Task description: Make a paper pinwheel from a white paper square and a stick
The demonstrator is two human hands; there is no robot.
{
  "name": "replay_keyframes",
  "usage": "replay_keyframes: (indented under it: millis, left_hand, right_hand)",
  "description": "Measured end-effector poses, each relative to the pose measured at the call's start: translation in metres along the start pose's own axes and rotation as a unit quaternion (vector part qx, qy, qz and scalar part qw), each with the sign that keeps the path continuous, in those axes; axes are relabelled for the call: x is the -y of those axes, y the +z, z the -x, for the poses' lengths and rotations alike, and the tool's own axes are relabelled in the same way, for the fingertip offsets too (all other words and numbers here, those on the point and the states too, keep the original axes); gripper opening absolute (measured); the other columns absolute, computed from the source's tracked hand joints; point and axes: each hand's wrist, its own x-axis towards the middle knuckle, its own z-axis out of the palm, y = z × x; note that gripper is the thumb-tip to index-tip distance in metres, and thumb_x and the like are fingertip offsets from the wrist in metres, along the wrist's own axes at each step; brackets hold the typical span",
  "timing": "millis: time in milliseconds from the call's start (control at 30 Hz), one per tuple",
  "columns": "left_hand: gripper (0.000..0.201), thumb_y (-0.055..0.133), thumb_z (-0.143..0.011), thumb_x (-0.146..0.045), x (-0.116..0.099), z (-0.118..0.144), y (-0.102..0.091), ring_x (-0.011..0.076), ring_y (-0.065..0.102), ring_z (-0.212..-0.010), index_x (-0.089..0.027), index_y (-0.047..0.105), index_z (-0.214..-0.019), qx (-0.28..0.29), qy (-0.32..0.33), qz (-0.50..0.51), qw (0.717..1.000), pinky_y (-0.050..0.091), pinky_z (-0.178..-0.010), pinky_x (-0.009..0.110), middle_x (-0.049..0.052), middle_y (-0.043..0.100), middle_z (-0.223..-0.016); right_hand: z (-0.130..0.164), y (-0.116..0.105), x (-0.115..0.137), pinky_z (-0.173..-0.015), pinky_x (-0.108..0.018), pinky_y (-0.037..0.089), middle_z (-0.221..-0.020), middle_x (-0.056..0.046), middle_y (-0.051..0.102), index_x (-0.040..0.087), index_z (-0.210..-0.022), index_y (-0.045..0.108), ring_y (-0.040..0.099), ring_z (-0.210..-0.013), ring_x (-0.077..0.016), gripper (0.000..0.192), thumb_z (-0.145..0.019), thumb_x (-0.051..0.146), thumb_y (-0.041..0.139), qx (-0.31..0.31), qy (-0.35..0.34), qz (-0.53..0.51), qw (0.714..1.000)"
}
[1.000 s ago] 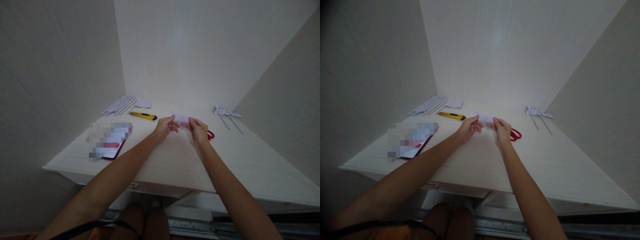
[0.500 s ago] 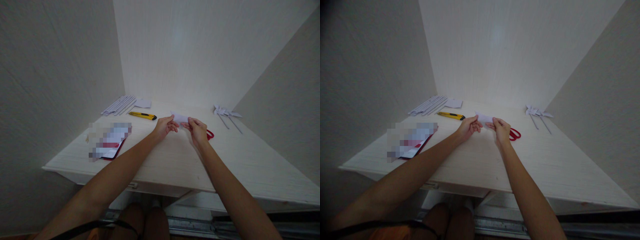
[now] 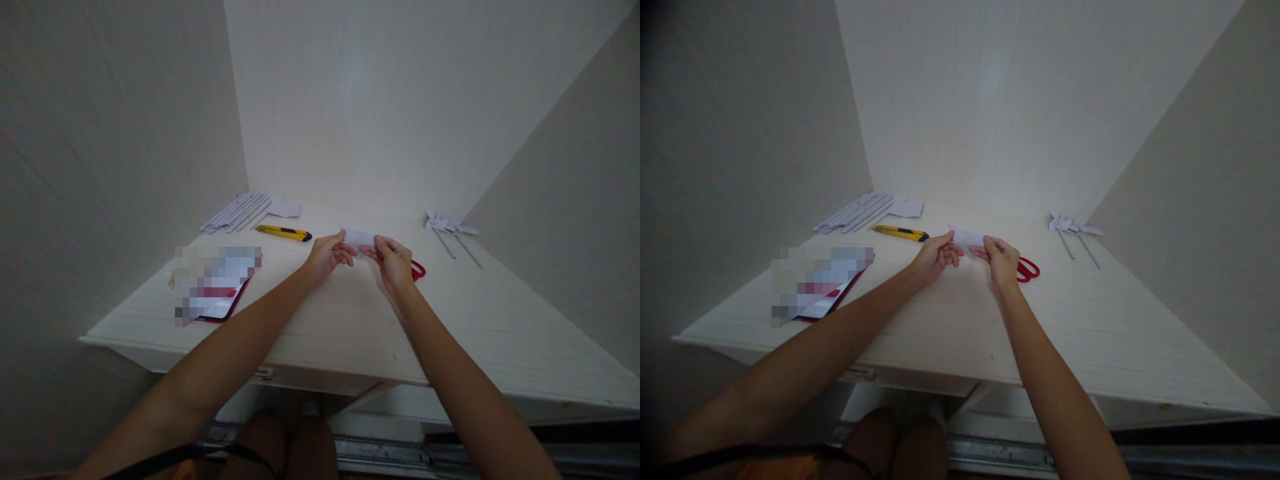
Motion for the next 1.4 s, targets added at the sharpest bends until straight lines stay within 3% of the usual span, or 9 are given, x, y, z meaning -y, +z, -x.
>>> replay_keyframes:
  millis: [200,400,600,700,800,1000,1167,1300,1400]
  left_hand:
    - [0.038,0.036,-0.089,-0.032,-0.003,0.000,0.001,0.0127,0.064,-0.056,-0.008,0.058,-0.069,-0.009,-0.016,0.024,1.000,0.040,-0.044,0.018,0.012,0.068,-0.069]
    - [0.011,0.056,-0.073,-0.009,-0.004,0.001,-0.003,0.0102,0.063,-0.055,-0.004,0.065,-0.076,-0.011,-0.001,-0.025,1.000,0.046,-0.055,0.018,0.009,0.068,-0.067]
    - [0.057,0.066,-0.063,-0.007,-0.003,0.002,-0.008,0.0093,0.061,-0.057,-0.007,0.051,-0.117,-0.022,-0.002,-0.081,0.996,0.048,-0.063,0.023,0.003,0.067,-0.067]
    - [0.051,0.069,-0.059,-0.009,0.001,-0.001,-0.009,0.0104,0.061,-0.061,-0.006,0.057,-0.108,-0.049,-0.002,-0.117,0.992,0.049,-0.066,0.025,0.004,0.068,-0.070]
    - [0.028,0.070,-0.056,-0.010,0.004,-0.004,-0.011,0.0112,0.060,-0.058,-0.007,0.063,-0.083,-0.088,0.016,-0.149,0.985,0.049,-0.063,0.026,0.004,0.067,-0.066]
    - [0.015,0.069,-0.054,-0.011,0.005,-0.004,-0.009,0.0107,0.057,-0.053,-0.011,0.060,-0.067,-0.089,0.028,-0.181,0.979,0.048,-0.057,0.025,0.000,0.063,-0.057]
    - [0.020,0.067,-0.061,-0.030,0.005,-0.003,-0.009,0.0096,0.054,-0.052,-0.011,0.062,-0.065,-0.062,0.074,-0.209,0.973,0.042,-0.053,0.022,0.000,0.060,-0.058]
    - [0.026,0.064,-0.063,-0.032,0.005,-0.005,-0.012,0.0058,0.040,-0.043,-0.012,0.057,-0.048,-0.100,0.132,-0.242,0.956,0.029,-0.044,0.019,-0.005,0.044,-0.042]
    - [0.015,0.065,-0.060,-0.025,0.005,-0.008,-0.011,0.0063,0.042,-0.045,-0.012,0.061,-0.054,-0.130,0.130,-0.185,0.966,0.032,-0.047,0.020,-0.005,0.048,-0.045]
  right_hand:
    - [-0.003,-0.003,-0.002,-0.059,-0.025,0.053,-0.052,0.001,0.062,0.014,-0.068,0.061,0.062,-0.051,-0.0122,0.020,-0.061,0.031,0.071,0.025,-0.034,-0.008,0.999]
    - [-0.007,-0.014,0.005,-0.068,-0.029,0.050,-0.065,-0.002,0.066,0.016,-0.073,0.066,0.061,-0.060,-0.0122,0.018,-0.066,0.033,0.067,0.118,-0.120,0.073,0.983]
    - [-0.006,-0.022,0.008,-0.068,-0.027,0.044,-0.076,-0.004,0.065,0.017,-0.071,0.067,0.057,-0.073,-0.0133,0.024,-0.076,0.036,0.055,0.158,-0.189,0.173,0.954]
    - [-0.006,-0.020,0.004,-0.064,-0.025,0.044,-0.086,-0.005,0.064,0.017,-0.085,0.065,0.056,-0.068,-0.0113,0.020,-0.071,0.031,0.061,0.136,-0.186,0.194,0.954]
    - [-0.007,-0.018,-0.001,-0.061,-0.024,0.044,-0.103,-0.008,0.059,0.018,-0.104,0.057,0.055,-0.065,-0.0089,0.039,-0.066,0.028,0.062,0.106,-0.173,0.170,0.964]
    - [-0.011,-0.022,-0.003,-0.046,-0.022,0.038,-0.050,0.001,0.053,0.013,-0.064,0.062,0.046,-0.046,-0.0085,0.021,-0.067,0.033,0.060,0.120,-0.109,0.245,0.956]
    - [-0.005,-0.018,-0.002,-0.036,-0.021,0.033,-0.051,-0.002,0.060,0.013,-0.067,0.062,0.045,-0.035,-0.0085,0.026,-0.068,0.039,0.059,0.174,-0.056,0.251,0.951]
    - [0.002,-0.010,0.002,-0.036,-0.021,0.035,-0.050,-0.003,0.061,0.013,-0.064,0.060,0.048,-0.035,-0.0093,0.024,-0.067,0.037,0.060,0.206,-0.048,0.246,0.946]
    - [0.004,-0.008,0.003,-0.037,-0.020,0.035,-0.053,-0.005,0.064,0.013,-0.065,0.060,0.047,-0.036,-0.0089,0.023,-0.069,0.036,0.058,0.220,-0.057,0.260,0.939]
